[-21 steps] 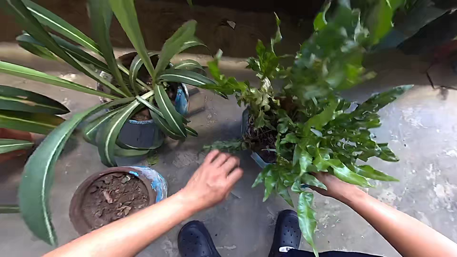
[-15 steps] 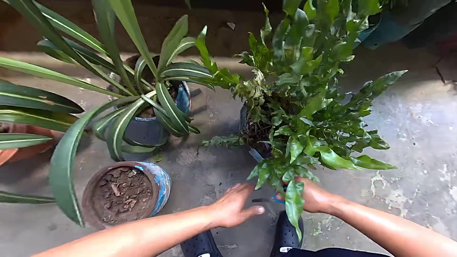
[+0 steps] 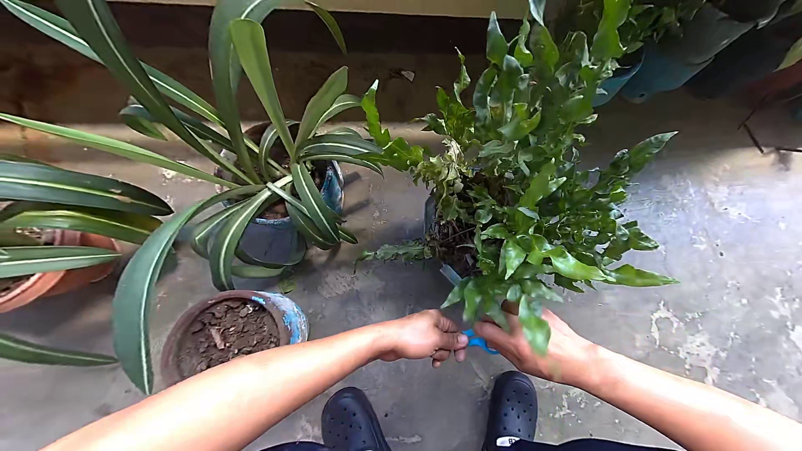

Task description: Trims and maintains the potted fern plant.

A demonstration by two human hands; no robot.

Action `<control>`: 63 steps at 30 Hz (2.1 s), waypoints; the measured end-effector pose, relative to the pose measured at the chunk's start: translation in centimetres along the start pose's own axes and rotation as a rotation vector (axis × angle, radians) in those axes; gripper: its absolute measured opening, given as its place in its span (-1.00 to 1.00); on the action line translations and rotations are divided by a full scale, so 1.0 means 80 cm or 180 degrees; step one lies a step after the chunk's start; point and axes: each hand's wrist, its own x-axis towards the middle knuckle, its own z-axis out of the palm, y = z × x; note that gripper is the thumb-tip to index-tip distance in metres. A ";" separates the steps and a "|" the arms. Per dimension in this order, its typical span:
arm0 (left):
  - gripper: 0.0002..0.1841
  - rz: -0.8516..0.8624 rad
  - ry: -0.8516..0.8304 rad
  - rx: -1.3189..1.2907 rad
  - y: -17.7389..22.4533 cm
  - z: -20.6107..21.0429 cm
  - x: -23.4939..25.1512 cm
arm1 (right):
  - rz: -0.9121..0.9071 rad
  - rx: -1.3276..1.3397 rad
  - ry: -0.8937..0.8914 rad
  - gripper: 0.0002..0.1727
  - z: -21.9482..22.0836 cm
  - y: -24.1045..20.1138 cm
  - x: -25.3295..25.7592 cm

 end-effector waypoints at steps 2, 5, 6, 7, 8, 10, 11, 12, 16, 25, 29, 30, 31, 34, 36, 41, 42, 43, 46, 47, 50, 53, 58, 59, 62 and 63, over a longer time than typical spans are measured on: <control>-0.65 0.0000 -0.0045 -0.0006 -0.002 0.002 -0.002 | 0.0323 0.0437 -0.0483 -0.74 -0.012 -0.011 0.007; -0.62 -0.0073 0.0277 -0.0147 -0.008 -0.010 -0.002 | 0.0898 0.1008 -0.1544 -0.67 -0.020 -0.012 0.024; -0.56 -0.0187 0.0511 -0.0192 -0.011 -0.019 0.002 | 0.1066 0.1133 -0.1771 -0.61 -0.014 -0.006 0.025; -0.51 -0.0340 0.0792 -0.0228 -0.013 -0.031 0.009 | 0.1243 0.1245 -0.1941 -0.57 -0.009 0.000 0.024; -0.45 -0.0457 0.1063 -0.0263 -0.017 -0.043 0.019 | 0.1454 0.1369 -0.2038 -0.55 -0.004 0.006 0.021; -0.31 -0.0586 0.1376 -0.0460 -0.026 -0.066 0.046 | 0.1893 0.1674 -0.2135 -0.54 0.002 0.012 0.013; -0.30 -0.0569 0.1490 -0.0635 -0.027 -0.072 0.060 | 0.2023 0.1847 -0.2164 -0.53 0.005 0.015 0.008; -0.34 -0.0501 0.1627 -0.0821 -0.025 -0.073 0.074 | 0.2093 0.2048 -0.2180 -0.52 0.011 0.019 0.002; -0.51 -0.0321 0.2175 -0.1085 -0.011 -0.047 0.103 | 0.2490 0.2961 -0.2220 -0.39 0.021 0.019 -0.016; -0.51 -0.0057 0.1232 -0.1641 -0.013 0.017 0.109 | 0.2460 0.5155 -0.1251 -0.59 -0.003 0.053 -0.053; -0.41 -0.0471 0.0516 0.0799 0.014 -0.006 0.069 | 0.3078 0.5163 -0.0483 -0.64 -0.017 0.057 -0.048; -0.54 -0.0365 0.0501 0.1303 0.024 -0.013 0.057 | 0.3214 0.5203 -0.0359 -0.65 -0.017 0.058 -0.047; -0.61 -0.0153 0.0581 0.1724 0.034 -0.019 0.045 | 0.3321 0.5246 -0.0284 -0.66 -0.016 0.059 -0.045; -0.78 0.1068 0.1405 0.2585 0.043 -0.030 0.047 | 0.3441 0.5392 -0.0289 -0.64 -0.006 0.060 -0.045; -0.72 0.1249 0.1780 0.3213 0.047 -0.042 0.071 | 0.3403 0.5398 -0.0363 -0.64 -0.001 0.060 -0.040; -0.63 0.0523 0.1887 0.3610 0.051 -0.053 0.118 | 0.3329 0.5373 -0.0248 -0.62 -0.003 0.059 -0.024; -0.66 0.0535 0.1849 0.3579 0.055 -0.053 0.117 | 0.3361 0.5383 -0.0143 -0.62 -0.004 0.059 -0.023; -0.67 0.0505 0.1775 0.3576 0.061 -0.056 0.114 | 0.3385 0.5409 -0.0056 -0.62 -0.005 0.060 -0.023; -0.76 0.0692 0.1792 0.3635 0.058 -0.066 0.112 | 0.3414 0.5512 0.0019 -0.58 -0.004 0.063 -0.027; -0.78 0.0776 0.1842 0.3652 0.053 -0.067 0.111 | 0.3425 0.5543 0.0029 -0.57 -0.003 0.063 -0.028; -0.78 0.0642 0.1860 0.3736 0.055 -0.064 0.098 | 0.3367 0.5575 0.0009 -0.58 -0.004 0.063 -0.029; -0.74 0.0623 0.1815 0.3786 0.060 -0.057 0.074 | 0.3355 0.5583 0.0000 -0.59 -0.005 0.062 -0.028; -0.83 0.0984 0.1829 0.3620 0.032 -0.052 0.045 | 0.3187 0.5593 -0.0250 -0.62 -0.002 0.063 -0.029; -0.85 0.1087 0.1848 0.3597 0.024 -0.048 0.041 | 0.3191 0.5594 -0.0297 -0.63 -0.002 0.062 -0.029; -0.88 0.1320 0.1926 0.3370 0.012 -0.036 0.030 | 0.3198 0.5605 -0.0356 -0.66 0.002 0.056 -0.024; -0.88 0.1353 0.1969 0.3248 0.012 -0.035 0.028 | 0.3228 0.5552 -0.0362 -0.67 0.003 0.054 -0.018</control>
